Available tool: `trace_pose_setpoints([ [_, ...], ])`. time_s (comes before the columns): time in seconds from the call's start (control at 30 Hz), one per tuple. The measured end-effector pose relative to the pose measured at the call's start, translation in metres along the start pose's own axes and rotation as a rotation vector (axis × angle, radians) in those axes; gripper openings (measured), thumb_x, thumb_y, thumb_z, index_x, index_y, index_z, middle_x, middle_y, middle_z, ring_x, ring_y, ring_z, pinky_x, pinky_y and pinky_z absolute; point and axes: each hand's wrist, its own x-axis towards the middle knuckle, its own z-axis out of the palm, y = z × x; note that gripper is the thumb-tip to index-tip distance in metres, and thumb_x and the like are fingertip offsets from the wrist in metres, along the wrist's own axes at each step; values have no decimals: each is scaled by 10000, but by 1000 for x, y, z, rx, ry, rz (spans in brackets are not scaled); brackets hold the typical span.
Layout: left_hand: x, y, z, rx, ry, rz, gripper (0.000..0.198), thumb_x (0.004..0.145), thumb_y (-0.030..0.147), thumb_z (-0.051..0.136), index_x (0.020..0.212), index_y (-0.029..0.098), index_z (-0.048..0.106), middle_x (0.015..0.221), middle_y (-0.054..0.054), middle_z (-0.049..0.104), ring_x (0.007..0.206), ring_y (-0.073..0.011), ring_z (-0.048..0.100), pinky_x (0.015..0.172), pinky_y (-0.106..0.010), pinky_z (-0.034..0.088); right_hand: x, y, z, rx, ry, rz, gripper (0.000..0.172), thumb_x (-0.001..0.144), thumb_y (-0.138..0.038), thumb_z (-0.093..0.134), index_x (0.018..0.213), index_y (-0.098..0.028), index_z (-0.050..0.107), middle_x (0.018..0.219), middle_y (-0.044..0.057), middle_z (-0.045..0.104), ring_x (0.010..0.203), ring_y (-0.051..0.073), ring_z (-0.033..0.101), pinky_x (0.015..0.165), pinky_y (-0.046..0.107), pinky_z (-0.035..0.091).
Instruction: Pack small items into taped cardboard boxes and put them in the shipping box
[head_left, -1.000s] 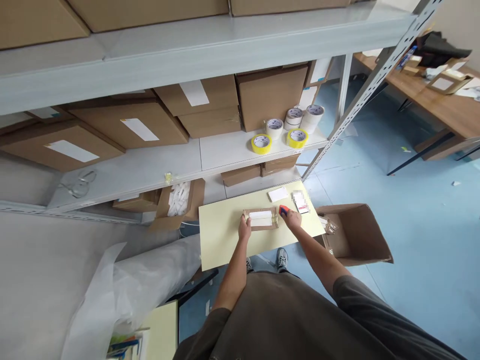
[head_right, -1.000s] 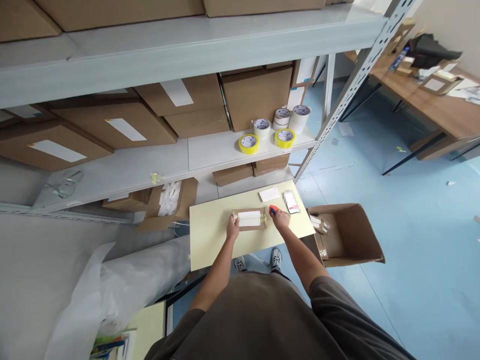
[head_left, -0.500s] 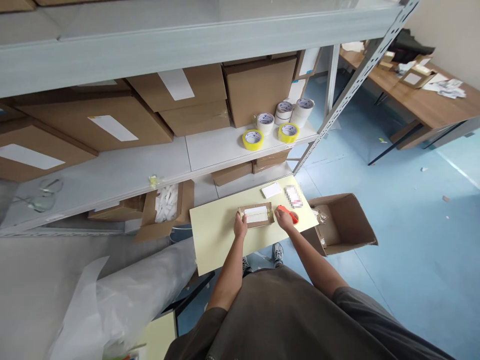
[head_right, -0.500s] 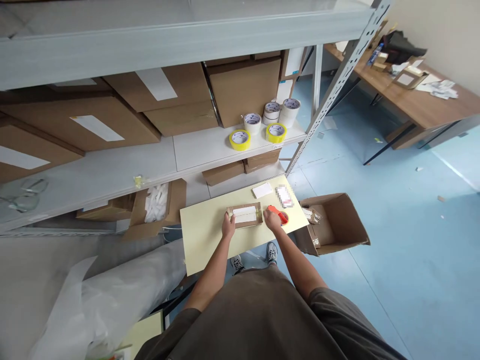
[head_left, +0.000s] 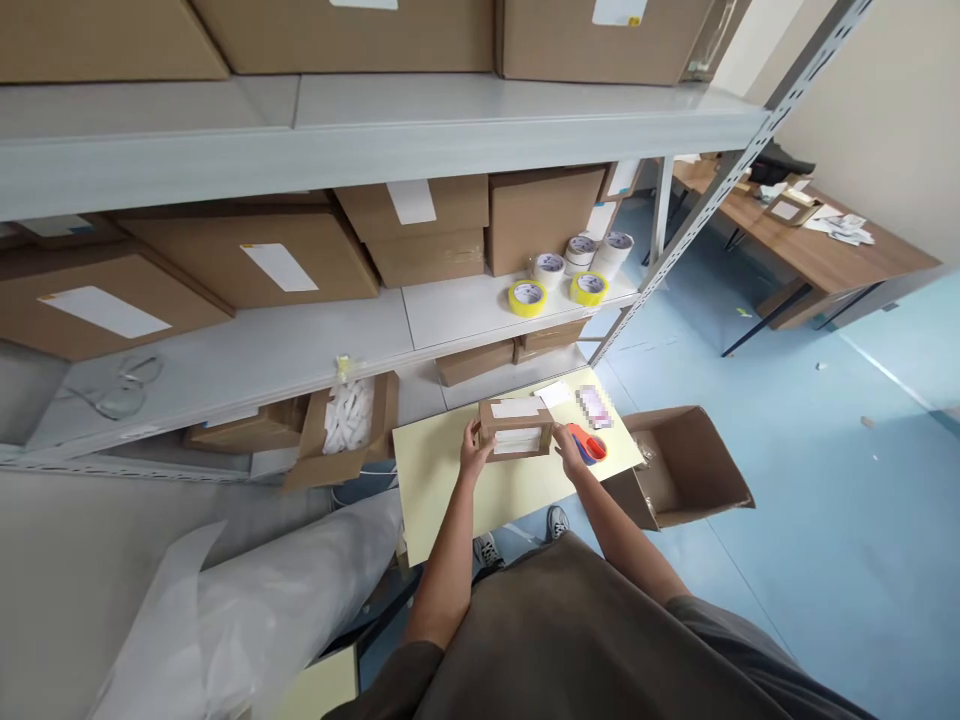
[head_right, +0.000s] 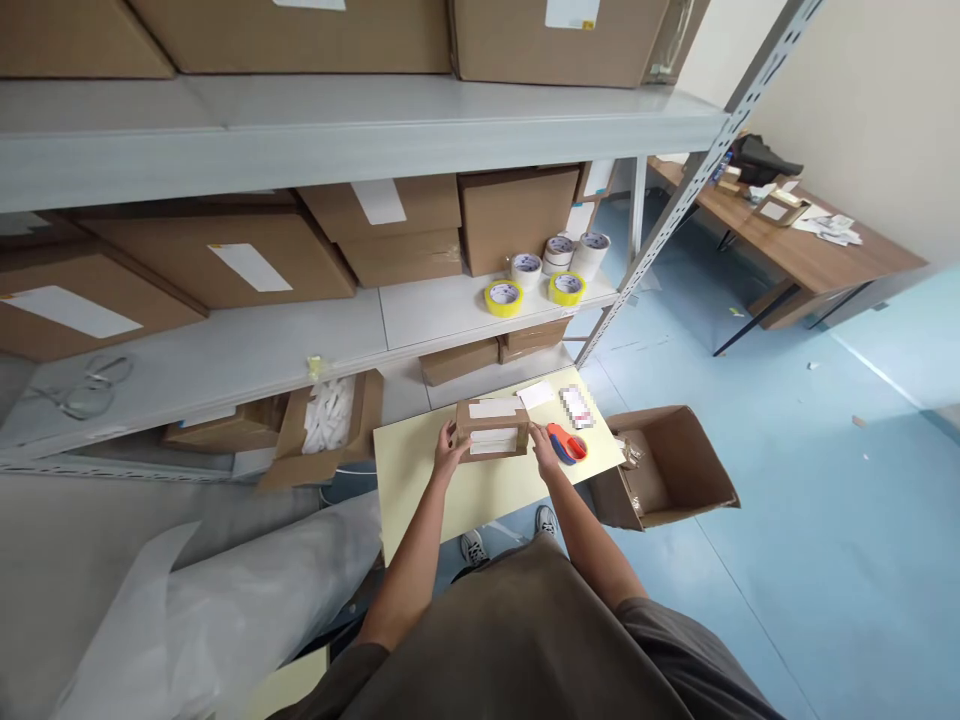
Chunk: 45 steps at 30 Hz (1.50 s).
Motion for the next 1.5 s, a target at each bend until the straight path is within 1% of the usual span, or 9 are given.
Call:
trace_pose_setpoints([
  [0.2,-17,-21,-9,164,-104,-248,642,960,443,703,1530,197,540,1477,-154,663,1357,-290,637,1081,-348,502,-3,30,36,-244,-46,85,515,912,-662,466,1037,-226,710,1113,119,767,1086,299,691,967,406,544],
  [0.37,-27,-33,-2,237,-109,-238,700,1001,467,613,1615,180,437,1509,-153,639,1358,-259,633,1055,-306,494,3,48,40,-408,-39,126,511,921,-622,424,1029,-211,710,1047,113,778,1037,305,704,951,437,554],
  [0.5,-25,-29,7,322,-80,-260,711,997,455,601,1627,181,418,1526,-161,623,1385,-276,614,1054,-313,498,15,45,29,-372,-118,77,534,944,-596,467,1187,-199,728,1215,123,778,1149,293,706,1022,431,546],
  [0.63,-27,-23,22,386,0,-277,673,1009,332,539,1642,161,382,1571,-170,577,1411,-279,589,1071,-332,504,39,34,8,-395,-45,53,684,970,-551,497,1497,-124,586,1515,209,617,1427,340,567,1177,483,447],
  [0.8,-22,7,49,550,290,68,597,970,263,568,1556,159,512,1568,-181,554,1476,-324,485,1218,-429,393,89,11,-32,-505,6,-68,678,1007,-440,472,1618,-147,461,1641,149,503,1524,289,473,1264,426,358],
  [1.0,48,78,136,695,9,240,363,1023,256,528,1343,210,693,1253,-131,729,1211,-260,651,1073,-352,492,160,4,-58,-739,-142,-45,646,1006,-253,434,1621,-57,435,1709,155,392,1579,252,385,1289,353,311],
  [1.17,132,88,209,958,-181,72,228,990,227,590,1136,176,757,1183,-161,767,1225,-284,656,1043,-361,483,201,31,-55,-895,-233,-15,663,971,-158,435,1619,-19,424,1714,161,380,1622,272,278,1303,362,265],
  [1.33,182,58,231,899,-233,-297,281,782,265,836,1032,157,763,1176,-208,780,1232,-332,680,982,-352,506,214,59,-50,-903,-308,-74,708,950,-161,469,1648,-69,396,1748,130,315,1638,292,229,1291,408,289],
  [1.5,190,44,228,816,-211,-273,343,705,296,891,989,152,764,1137,-189,799,1173,-317,708,956,-314,501,209,63,-48,-862,-348,-94,730,943,-183,498,1664,-152,388,1751,92,315,1649,338,176,1242,485,364],
])
